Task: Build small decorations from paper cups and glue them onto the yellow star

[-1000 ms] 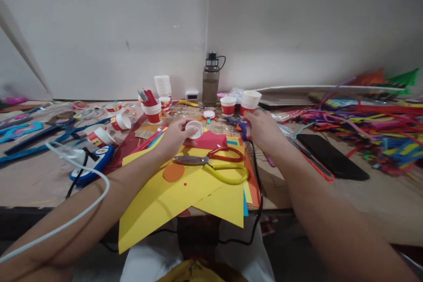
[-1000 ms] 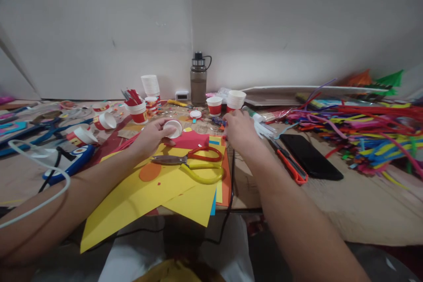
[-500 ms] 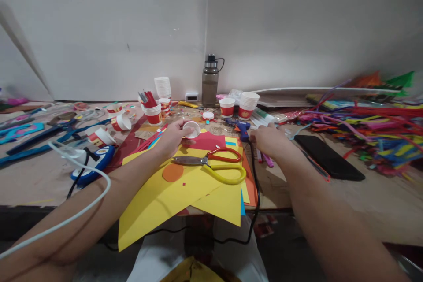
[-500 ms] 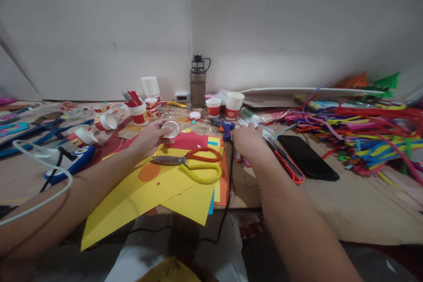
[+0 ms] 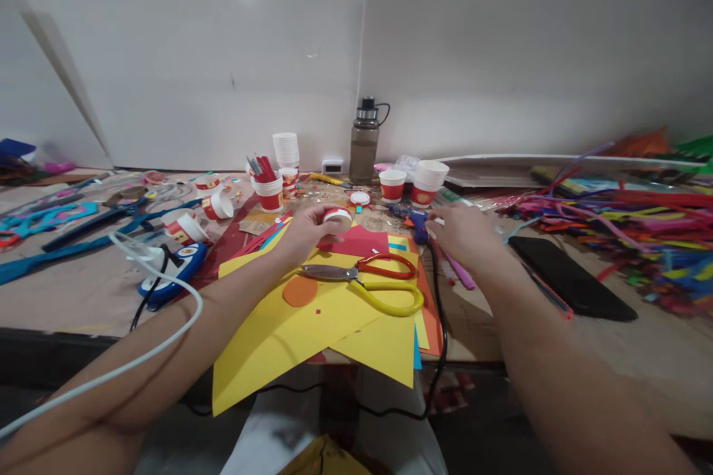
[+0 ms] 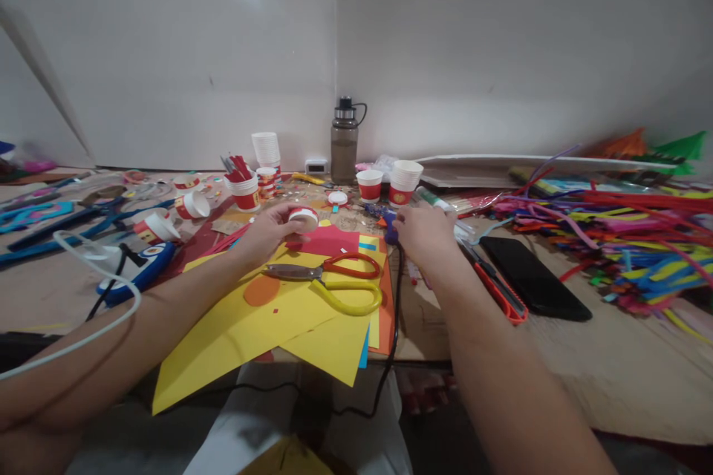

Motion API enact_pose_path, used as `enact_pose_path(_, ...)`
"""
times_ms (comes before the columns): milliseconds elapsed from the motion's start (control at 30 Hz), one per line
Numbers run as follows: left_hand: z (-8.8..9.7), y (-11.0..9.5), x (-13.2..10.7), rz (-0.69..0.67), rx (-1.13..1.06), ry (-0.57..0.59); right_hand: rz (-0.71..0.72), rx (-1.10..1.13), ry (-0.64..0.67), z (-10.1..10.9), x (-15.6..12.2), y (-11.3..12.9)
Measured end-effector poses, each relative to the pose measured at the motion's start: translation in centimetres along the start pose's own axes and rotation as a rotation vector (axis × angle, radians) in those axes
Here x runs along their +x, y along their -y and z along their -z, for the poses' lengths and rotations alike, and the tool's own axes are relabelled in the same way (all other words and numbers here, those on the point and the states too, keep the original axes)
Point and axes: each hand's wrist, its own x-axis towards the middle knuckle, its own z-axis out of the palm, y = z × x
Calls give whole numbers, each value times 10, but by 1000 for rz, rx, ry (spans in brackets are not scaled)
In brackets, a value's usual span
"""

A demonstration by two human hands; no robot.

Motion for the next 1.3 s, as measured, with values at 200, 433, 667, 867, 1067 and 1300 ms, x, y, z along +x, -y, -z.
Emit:
enact_pose_path(200, -3, -3, -3, -37, 17, 20, 183, 613, -92, 9, 2, 57)
enact_pose_path(433, -2, -4, -3, -49, 94, 102, 319, 503, -59, -11, 5, 100)
enact_pose_path(667, -8, 0, -11, 44, -73, 237, 240, 576, -41, -11, -2, 91)
enact_pose_path(867, -12, -2, -11, 101, -206, 208, 238, 687, -82, -9, -8, 88)
enact_pose_path(1067, -1, -1, 0, 91, -113, 7, 307, 808, -134, -14, -6, 85)
enact_pose_path(1300, 22, -3, 10, 36, 483, -17, 368, 795, -156, -21, 1, 79)
